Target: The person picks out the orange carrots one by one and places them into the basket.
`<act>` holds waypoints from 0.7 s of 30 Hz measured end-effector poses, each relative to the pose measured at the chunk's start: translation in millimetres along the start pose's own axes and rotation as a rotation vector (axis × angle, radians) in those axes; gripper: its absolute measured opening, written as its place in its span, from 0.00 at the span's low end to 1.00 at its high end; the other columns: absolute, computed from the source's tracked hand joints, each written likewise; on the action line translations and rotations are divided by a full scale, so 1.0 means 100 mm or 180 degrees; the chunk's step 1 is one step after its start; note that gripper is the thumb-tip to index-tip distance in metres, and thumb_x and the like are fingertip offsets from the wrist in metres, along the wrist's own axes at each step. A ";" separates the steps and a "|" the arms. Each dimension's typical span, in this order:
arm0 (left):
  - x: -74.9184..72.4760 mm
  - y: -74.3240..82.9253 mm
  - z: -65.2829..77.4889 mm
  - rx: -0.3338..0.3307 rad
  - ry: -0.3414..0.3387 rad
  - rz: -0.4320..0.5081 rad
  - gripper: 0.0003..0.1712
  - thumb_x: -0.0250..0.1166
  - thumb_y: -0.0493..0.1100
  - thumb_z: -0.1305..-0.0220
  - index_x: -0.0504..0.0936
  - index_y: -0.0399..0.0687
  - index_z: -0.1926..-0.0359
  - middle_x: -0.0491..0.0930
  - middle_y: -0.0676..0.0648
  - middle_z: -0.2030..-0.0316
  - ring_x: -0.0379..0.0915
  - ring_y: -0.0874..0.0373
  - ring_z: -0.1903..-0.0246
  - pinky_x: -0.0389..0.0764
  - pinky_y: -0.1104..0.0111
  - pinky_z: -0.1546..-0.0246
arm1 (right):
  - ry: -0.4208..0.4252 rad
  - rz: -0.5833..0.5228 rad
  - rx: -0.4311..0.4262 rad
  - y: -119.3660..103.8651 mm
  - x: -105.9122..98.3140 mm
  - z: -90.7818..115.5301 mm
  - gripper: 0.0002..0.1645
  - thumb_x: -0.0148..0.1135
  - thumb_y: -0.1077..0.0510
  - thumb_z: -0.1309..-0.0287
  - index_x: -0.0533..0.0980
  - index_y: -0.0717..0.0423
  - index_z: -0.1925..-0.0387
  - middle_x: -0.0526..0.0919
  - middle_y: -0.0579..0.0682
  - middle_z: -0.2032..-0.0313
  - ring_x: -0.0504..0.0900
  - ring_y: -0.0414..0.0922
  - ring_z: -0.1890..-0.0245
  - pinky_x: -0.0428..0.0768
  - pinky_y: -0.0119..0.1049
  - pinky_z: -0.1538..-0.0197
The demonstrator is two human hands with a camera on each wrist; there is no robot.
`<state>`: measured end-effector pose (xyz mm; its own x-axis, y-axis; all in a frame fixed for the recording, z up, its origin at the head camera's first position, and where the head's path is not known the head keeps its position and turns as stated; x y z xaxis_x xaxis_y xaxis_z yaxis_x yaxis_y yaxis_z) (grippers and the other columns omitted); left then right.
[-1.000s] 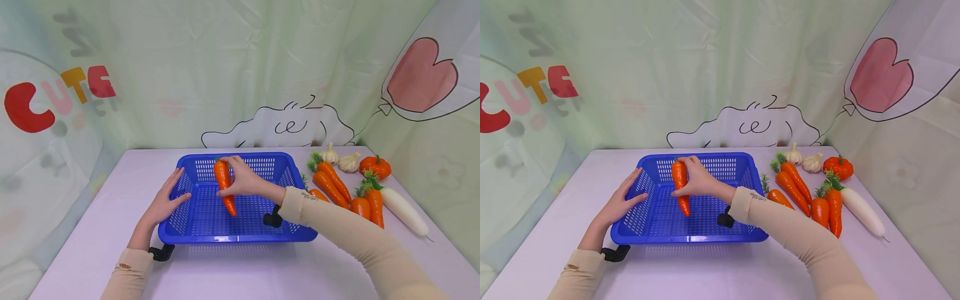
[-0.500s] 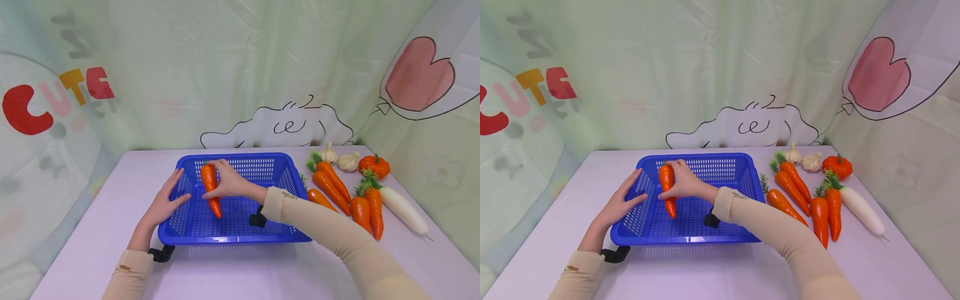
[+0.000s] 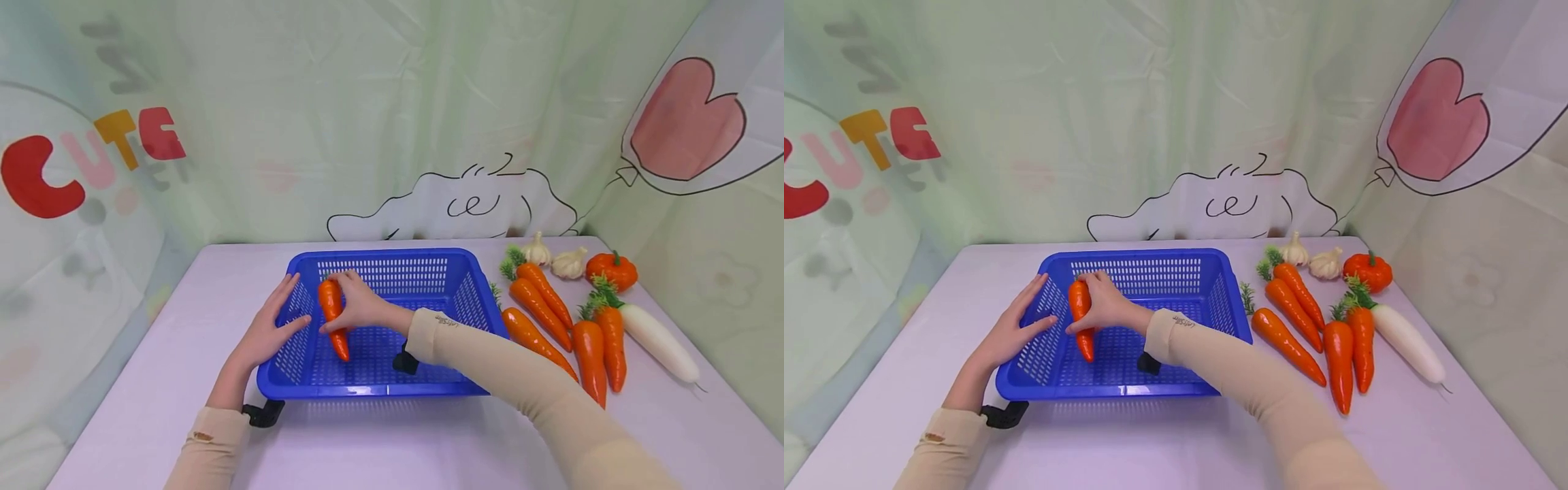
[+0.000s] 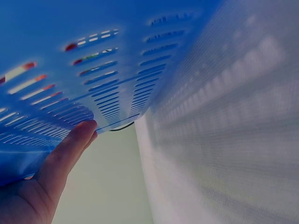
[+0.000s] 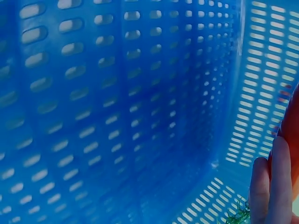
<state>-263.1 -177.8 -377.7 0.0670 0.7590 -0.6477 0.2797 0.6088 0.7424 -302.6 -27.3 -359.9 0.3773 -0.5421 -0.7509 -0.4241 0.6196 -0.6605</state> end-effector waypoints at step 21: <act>0.00 0.00 0.00 0.0005 0.0003 -0.0007 0.42 0.58 0.51 0.39 0.47 0.55 0.29 0.41 0.44 0.29 0.40 0.38 0.33 0.52 0.35 0.46 | -0.0281 0.0321 0.0113 0.07 0.31 -0.15 0.54 0.74 0.48 0.62 0.57 0.61 0.36 0.62 0.59 0.44 0.70 0.49 0.52 0.78 0.34 0.54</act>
<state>-262.8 -177.8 -377.2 0.0654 0.7580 -0.6490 0.2813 0.6100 0.7408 -305.8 -48.1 -388.1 0.4057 -0.4249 -0.8092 -0.4347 0.6891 -0.5798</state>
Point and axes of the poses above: each hand's wrist, its own z-axis away from the middle knuckle, its own x-axis out of the palm, y = z × x, the point moved 6 cm from there along -z, towards the middle knuckle
